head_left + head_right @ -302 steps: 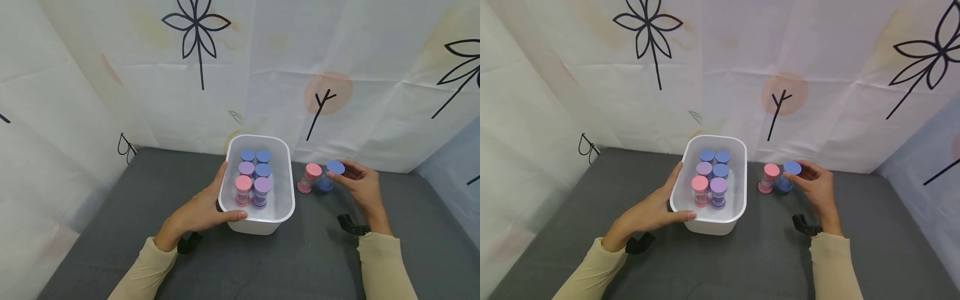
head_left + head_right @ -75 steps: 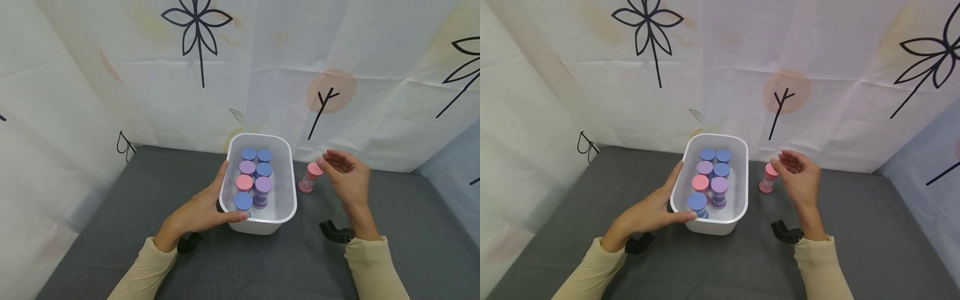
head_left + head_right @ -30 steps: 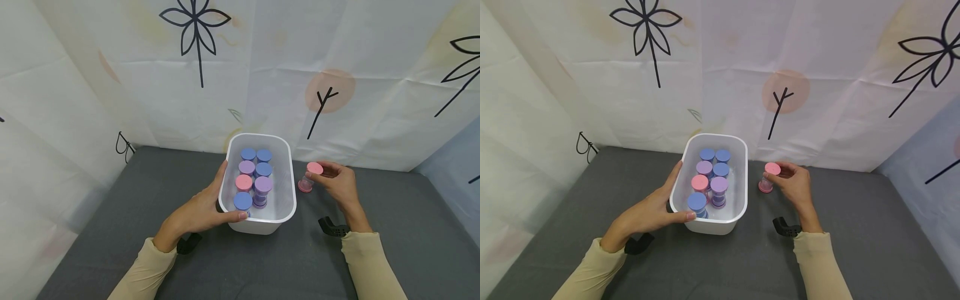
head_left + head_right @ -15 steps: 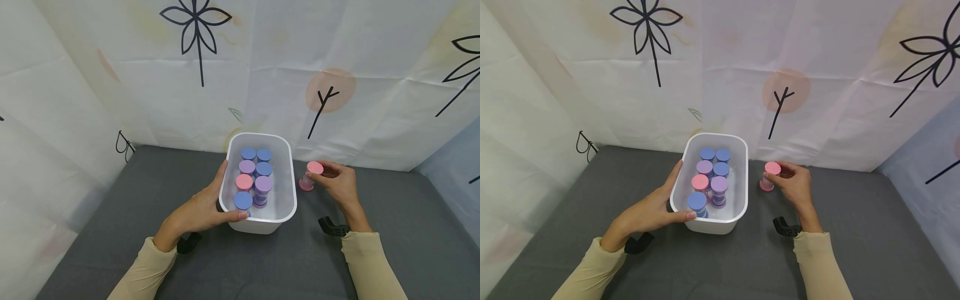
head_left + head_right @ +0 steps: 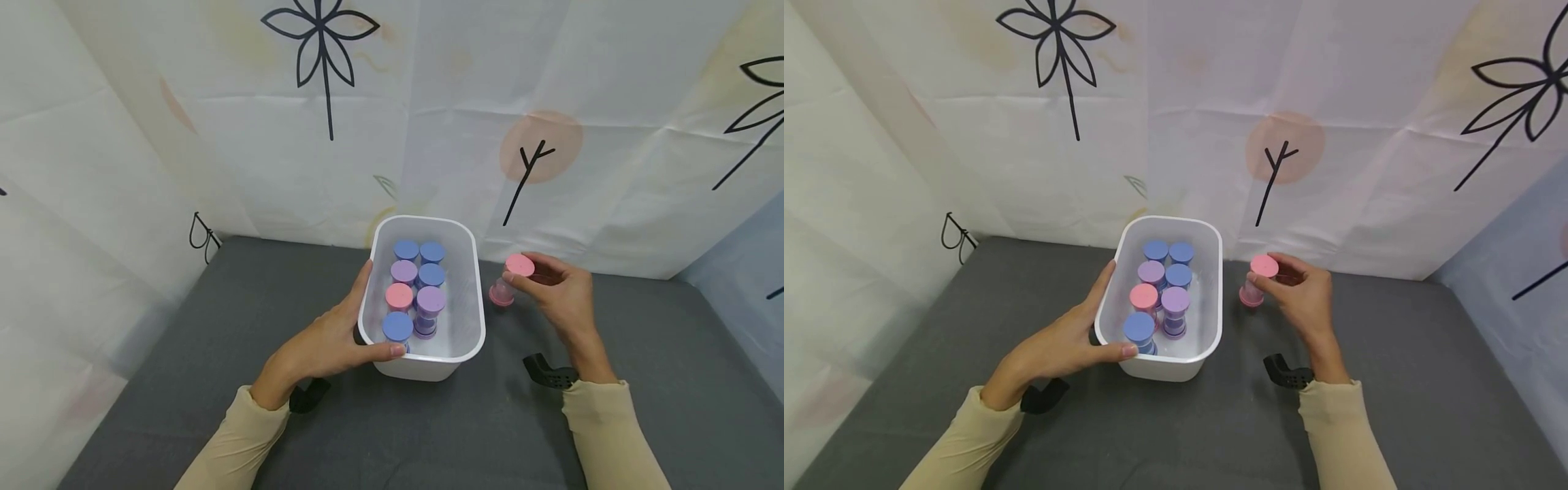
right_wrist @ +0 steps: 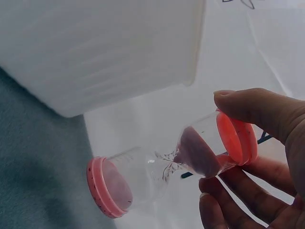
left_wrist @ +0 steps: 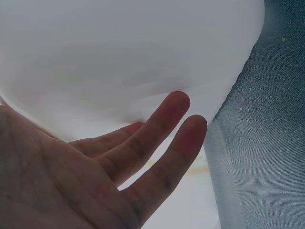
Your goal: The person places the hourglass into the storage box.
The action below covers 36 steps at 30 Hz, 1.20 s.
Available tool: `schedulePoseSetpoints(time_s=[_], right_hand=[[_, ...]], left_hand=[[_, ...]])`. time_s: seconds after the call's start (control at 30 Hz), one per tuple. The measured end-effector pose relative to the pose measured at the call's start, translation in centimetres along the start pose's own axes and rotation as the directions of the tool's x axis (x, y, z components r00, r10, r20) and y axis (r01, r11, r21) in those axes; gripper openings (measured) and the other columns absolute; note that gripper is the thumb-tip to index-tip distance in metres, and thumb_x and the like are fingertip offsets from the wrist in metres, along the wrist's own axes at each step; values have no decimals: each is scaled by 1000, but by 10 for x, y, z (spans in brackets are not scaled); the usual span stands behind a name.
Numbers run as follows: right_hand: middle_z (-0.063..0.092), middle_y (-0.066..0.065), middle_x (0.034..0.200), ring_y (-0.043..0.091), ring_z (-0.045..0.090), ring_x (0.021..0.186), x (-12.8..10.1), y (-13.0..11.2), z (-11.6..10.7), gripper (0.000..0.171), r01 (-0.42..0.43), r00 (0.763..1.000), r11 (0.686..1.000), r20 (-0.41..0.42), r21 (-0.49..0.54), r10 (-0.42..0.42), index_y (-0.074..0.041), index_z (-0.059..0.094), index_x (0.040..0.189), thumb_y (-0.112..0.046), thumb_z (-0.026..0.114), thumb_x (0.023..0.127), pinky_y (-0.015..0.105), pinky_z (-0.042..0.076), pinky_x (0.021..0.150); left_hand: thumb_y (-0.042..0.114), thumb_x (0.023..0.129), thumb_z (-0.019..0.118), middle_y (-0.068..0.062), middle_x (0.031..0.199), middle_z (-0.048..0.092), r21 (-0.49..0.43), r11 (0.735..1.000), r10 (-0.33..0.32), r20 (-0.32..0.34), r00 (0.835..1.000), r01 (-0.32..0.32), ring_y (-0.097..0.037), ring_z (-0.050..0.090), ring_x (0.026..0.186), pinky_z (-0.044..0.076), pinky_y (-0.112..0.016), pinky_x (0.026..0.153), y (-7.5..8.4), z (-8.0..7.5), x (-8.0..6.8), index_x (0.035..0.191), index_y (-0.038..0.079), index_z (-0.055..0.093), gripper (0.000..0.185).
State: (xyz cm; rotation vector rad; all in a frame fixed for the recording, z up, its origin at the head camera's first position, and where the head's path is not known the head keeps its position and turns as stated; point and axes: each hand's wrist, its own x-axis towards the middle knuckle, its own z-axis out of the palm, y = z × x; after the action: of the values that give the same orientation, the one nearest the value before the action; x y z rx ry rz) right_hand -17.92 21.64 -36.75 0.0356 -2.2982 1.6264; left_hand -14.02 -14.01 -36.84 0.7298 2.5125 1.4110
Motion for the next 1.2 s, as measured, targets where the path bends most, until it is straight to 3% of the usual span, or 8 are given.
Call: schedulePoseSetpoints(time_s=[0.3,0.47,0.6,0.77,0.93,1.07,1.2], right_hand=[[74,1,107,15,70,94,-10,-35,-7,51,25,999,990,-40,140,-20,-1,73,121,-2,91,74,19,52,77],[74,8,108,22,68,96,-15,-53,-9,47,120,990,974,-94,192,-104,1,74,117,5,89,73,22,51,83],[73,14,107,26,67,95,-21,-65,-12,46,199,978,935,-118,293,-171,8,72,116,12,86,72,25,52,84],[72,22,103,29,68,90,-27,-77,-13,47,291,957,835,-137,466,-257,22,65,115,26,78,70,28,54,82],[71,26,103,30,68,87,-33,-87,-10,47,360,929,770,-127,527,-348,28,60,112,33,72,67,29,55,83],[70,27,106,30,67,90,-39,-93,-6,48,376,914,756,-81,536,-397,29,59,113,35,70,66,30,54,86],[69,26,110,30,67,97,-45,-96,1,50,356,913,780,-12,515,-408,26,60,116,34,71,68,30,52,91]], left_hand=[[57,78,84,8,165,22,-11,1000,-5,-2,1000,5,-15,48,132,41,-53,103,0,0,1,160,44,-11,126],[56,78,84,9,165,21,-16,1000,5,-1,1000,-5,-17,47,133,40,-53,104,0,0,1,160,43,-11,126],[55,79,84,9,165,21,-20,1000,8,2,1000,-8,-18,48,134,40,-52,104,-1,0,1,160,43,-12,126],[55,79,84,9,165,21,-18,1000,3,2,1000,-3,-20,48,134,40,-53,104,-1,0,1,160,44,-12,126],[54,79,84,9,166,20,-19,1000,-3,1,1000,3,-19,47,134,40,-53,104,0,0,0,160,44,-12,126],[55,79,84,9,166,18,-15,1000,-4,0,1000,4,-18,46,136,39,-54,105,0,0,0,160,43,-12,126],[56,79,83,8,166,18,-9,1000,-4,0,1000,4,-19,45,137,37,-54,107,0,0,0,160,43,-13,126]])
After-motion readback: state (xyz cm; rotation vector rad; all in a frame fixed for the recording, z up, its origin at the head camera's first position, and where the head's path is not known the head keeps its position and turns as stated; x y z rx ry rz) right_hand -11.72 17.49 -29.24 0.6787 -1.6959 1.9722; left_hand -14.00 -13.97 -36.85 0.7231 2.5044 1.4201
